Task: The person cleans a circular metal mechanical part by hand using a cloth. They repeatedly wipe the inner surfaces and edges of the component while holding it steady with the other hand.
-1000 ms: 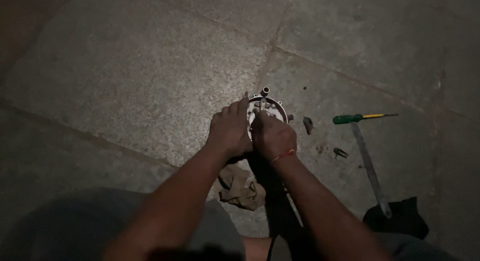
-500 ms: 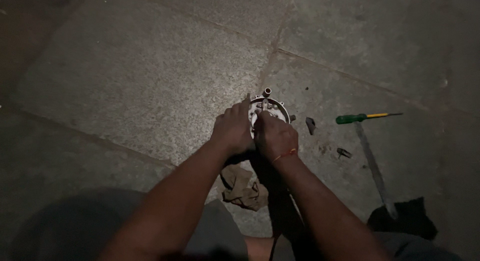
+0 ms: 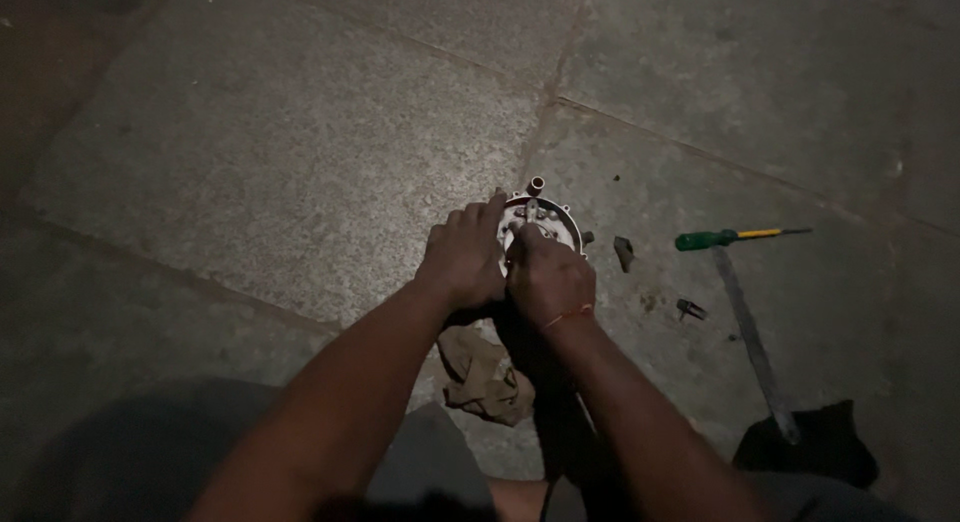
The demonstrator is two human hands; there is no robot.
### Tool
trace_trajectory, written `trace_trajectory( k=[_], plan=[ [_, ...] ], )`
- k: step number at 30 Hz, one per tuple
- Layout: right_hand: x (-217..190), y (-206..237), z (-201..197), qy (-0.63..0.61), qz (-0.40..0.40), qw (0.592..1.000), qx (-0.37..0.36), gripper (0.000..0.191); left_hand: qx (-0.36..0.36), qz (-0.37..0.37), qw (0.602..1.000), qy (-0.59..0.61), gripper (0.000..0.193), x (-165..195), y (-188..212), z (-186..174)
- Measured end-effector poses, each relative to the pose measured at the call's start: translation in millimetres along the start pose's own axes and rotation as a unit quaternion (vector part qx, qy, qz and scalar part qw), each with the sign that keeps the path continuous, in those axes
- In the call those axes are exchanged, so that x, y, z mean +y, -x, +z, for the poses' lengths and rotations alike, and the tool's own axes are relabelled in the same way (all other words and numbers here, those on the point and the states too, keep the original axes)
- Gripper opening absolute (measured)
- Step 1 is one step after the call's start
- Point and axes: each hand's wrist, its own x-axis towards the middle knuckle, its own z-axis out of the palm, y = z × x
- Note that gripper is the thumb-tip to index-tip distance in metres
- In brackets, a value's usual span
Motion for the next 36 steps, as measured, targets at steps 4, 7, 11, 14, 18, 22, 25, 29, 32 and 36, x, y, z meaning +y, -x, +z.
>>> trace_trajectory(
  k=[4, 7, 11, 14, 18, 22, 25, 29, 32, 36],
  plan=[
    [5, -3, 2, -0.044, 0.102, 0.993, 0.03, 0.024, -0.024, -0.011, 1.0, -0.007, 0.105, 0, -1, -2],
    [21, -8, 3, -0.097, 0.144, 0.983, 0.053, 0.024, -0.045, -0.028, 0.999, 0.006, 0.126, 2, 1, -9],
    [42, -12, 7, -0.122, 0.11, 0.982, 0.088, 0.027, -0.066, -0.033, 0.997, 0.02, 0.141, 8, 5, -22],
    [48, -12, 10, -0.096, 0.114, 0.985, 0.086, 0.025, -0.059, -0.033, 0.997, 0.026, 0.141, 8, 6, -26],
    [44, -16, 9, -0.08, 0.074, 0.988, 0.109, 0.024, -0.075, -0.036, 0.996, 0.018, 0.142, 5, 5, -23],
    [30, -26, 5, -0.044, 0.019, 0.995, 0.088, 0.024, -0.057, -0.024, 0.998, 0.021, 0.139, 2, 5, -19],
    [16, -27, 5, 0.021, 0.017, 0.996, 0.082, 0.02, -0.053, -0.016, 0.998, 0.012, 0.138, 1, 5, -17],
    [4, -25, 6, 0.022, 0.005, 0.994, 0.111, 0.024, -0.044, -0.013, 0.999, 0.003, 0.119, -1, 4, -15],
    [5, -21, 8, 0.05, 0.085, 0.995, 0.033, 0.023, -0.037, -0.007, 0.999, -0.023, 0.12, -2, 2, -10],
    [17, -5, 15, 0.066, 0.106, 0.992, -0.022, 0.025, -0.002, 0.006, 1.0, -0.023, 0.109, 1, 2, -3]
  ],
)
